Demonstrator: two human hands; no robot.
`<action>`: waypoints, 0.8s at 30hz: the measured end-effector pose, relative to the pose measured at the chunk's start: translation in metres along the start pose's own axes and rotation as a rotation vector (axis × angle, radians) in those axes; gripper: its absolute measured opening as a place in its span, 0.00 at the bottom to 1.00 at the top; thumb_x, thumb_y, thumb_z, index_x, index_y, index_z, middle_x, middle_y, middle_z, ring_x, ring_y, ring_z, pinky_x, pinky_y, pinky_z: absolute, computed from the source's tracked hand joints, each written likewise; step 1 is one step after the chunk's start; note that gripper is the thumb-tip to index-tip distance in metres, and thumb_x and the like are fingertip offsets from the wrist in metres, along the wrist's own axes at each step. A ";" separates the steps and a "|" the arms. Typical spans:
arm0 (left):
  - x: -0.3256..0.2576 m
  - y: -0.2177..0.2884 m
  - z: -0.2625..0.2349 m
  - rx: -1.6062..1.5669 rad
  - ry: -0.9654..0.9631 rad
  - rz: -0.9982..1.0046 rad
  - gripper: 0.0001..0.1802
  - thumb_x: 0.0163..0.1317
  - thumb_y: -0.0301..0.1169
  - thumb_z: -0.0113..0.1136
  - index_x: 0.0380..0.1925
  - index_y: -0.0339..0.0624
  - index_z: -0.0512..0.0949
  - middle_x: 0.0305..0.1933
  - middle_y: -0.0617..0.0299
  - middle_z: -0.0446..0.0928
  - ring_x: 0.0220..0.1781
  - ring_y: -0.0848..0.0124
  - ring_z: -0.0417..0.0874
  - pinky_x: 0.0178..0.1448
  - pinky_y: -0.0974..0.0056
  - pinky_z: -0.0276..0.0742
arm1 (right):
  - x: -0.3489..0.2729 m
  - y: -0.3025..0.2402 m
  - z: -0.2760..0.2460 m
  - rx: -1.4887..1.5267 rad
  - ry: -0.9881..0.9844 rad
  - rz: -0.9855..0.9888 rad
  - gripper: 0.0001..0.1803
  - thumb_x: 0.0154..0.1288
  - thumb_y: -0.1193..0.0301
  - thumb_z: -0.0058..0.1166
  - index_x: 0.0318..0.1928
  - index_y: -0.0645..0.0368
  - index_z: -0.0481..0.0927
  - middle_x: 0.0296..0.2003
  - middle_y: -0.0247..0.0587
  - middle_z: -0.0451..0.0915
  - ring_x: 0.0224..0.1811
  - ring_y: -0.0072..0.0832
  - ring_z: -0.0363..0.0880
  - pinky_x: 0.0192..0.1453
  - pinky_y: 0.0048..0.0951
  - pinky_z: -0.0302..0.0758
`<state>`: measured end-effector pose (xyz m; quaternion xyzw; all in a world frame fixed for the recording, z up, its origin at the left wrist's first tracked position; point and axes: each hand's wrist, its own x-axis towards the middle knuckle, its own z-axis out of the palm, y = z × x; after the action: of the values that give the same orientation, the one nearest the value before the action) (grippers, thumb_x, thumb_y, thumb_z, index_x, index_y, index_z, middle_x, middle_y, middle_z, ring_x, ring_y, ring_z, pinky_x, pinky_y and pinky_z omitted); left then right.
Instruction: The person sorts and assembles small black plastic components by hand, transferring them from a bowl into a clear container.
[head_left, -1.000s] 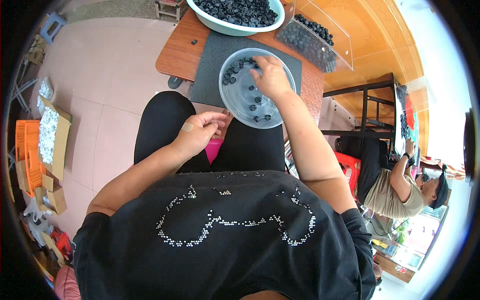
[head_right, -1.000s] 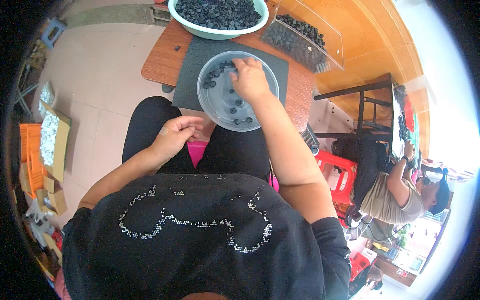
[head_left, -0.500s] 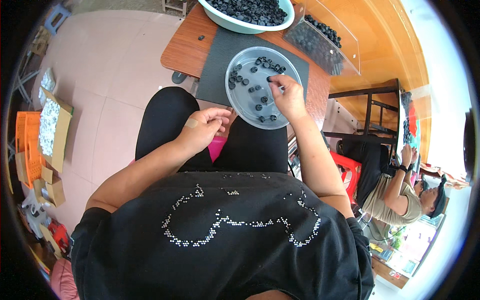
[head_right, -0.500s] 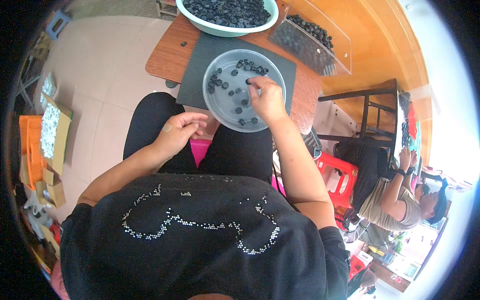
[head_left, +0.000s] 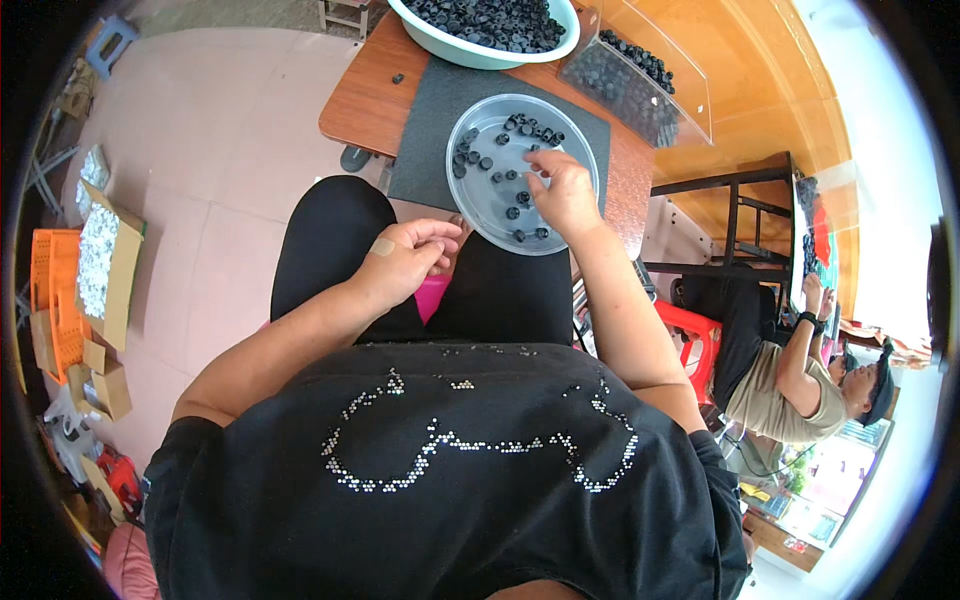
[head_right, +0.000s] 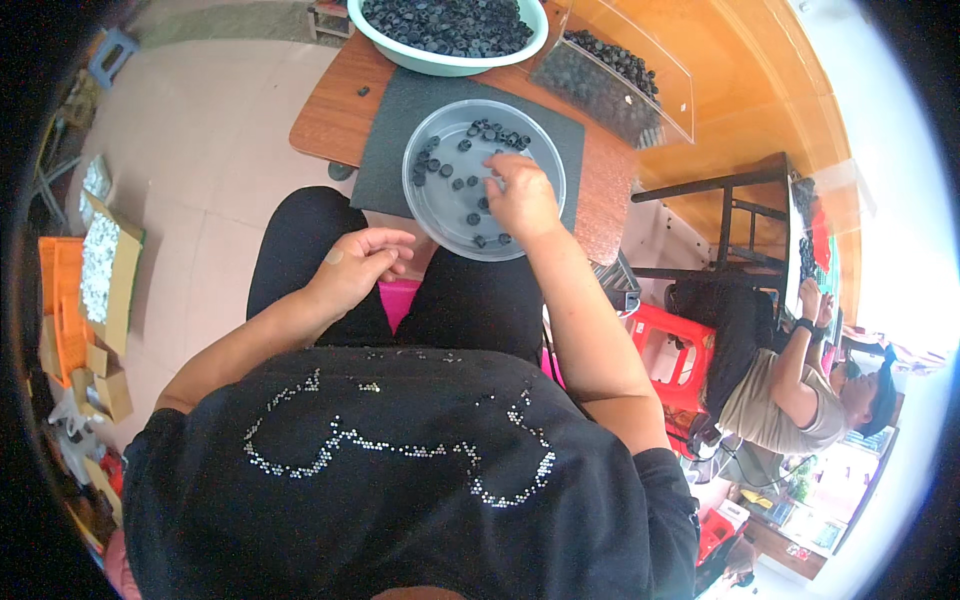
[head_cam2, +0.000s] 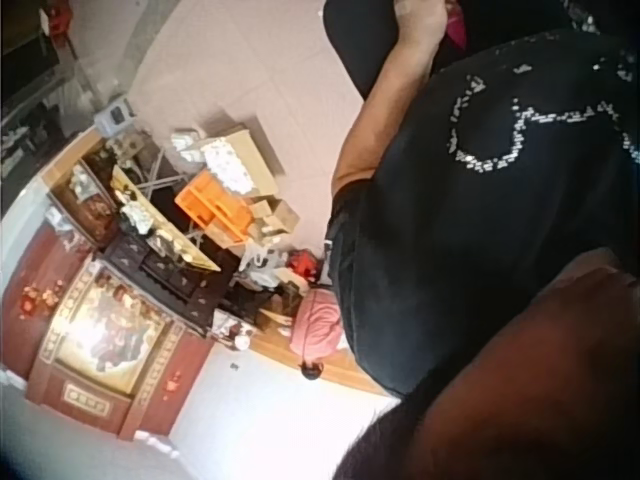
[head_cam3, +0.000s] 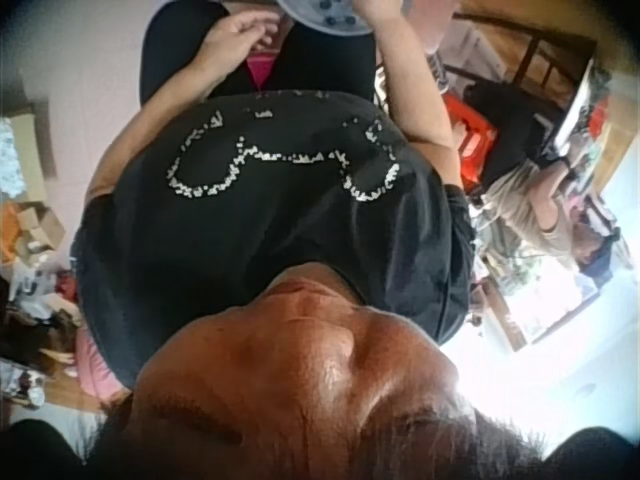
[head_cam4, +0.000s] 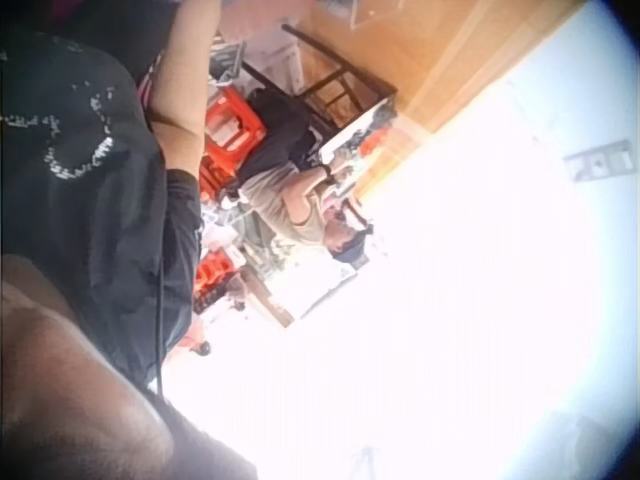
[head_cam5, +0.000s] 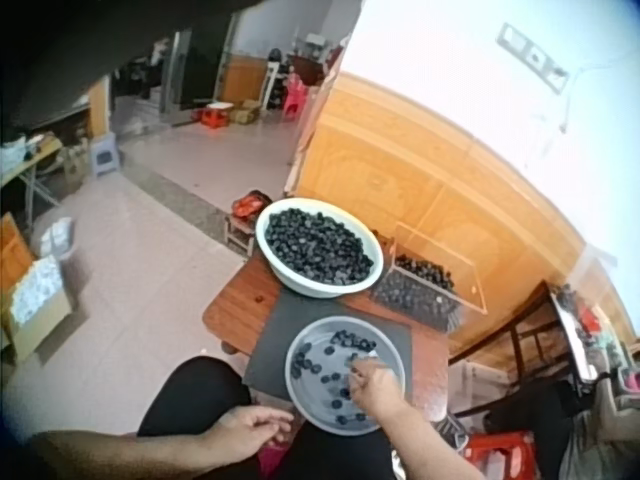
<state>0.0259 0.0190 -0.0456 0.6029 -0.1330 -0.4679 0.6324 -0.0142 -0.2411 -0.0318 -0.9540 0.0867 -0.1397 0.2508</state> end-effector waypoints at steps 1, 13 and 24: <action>0.001 -0.001 0.000 0.030 -0.010 0.008 0.16 0.65 0.24 0.46 0.51 0.36 0.75 0.43 0.59 0.78 0.38 0.76 0.76 0.47 0.69 0.75 | 0.000 -0.003 0.003 -0.001 -0.004 -0.002 0.09 0.51 0.76 0.60 0.36 0.56 0.81 0.32 0.47 0.80 0.40 0.45 0.79 0.45 0.38 0.76; 0.003 0.001 0.001 -0.449 -0.077 -0.149 0.14 0.66 0.33 0.55 0.48 0.38 0.77 0.40 0.61 0.79 0.38 0.76 0.79 0.44 0.71 0.76 | -0.038 -0.078 0.002 0.389 -0.182 -0.044 0.09 0.48 0.78 0.62 0.33 0.62 0.80 0.27 0.46 0.78 0.31 0.41 0.79 0.37 0.35 0.75; 0.006 -0.010 -0.006 -0.742 -0.270 -0.202 0.14 0.68 0.31 0.50 0.48 0.33 0.75 0.42 0.61 0.79 0.42 0.75 0.79 0.47 0.72 0.75 | -0.051 -0.089 0.004 0.481 -0.290 -0.051 0.12 0.51 0.78 0.64 0.40 0.59 0.82 0.28 0.40 0.78 0.29 0.27 0.77 0.31 0.25 0.73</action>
<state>0.0293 0.0202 -0.0578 0.2769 0.0227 -0.6189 0.7347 -0.0527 -0.1506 -0.0012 -0.8789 -0.0099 -0.0245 0.4763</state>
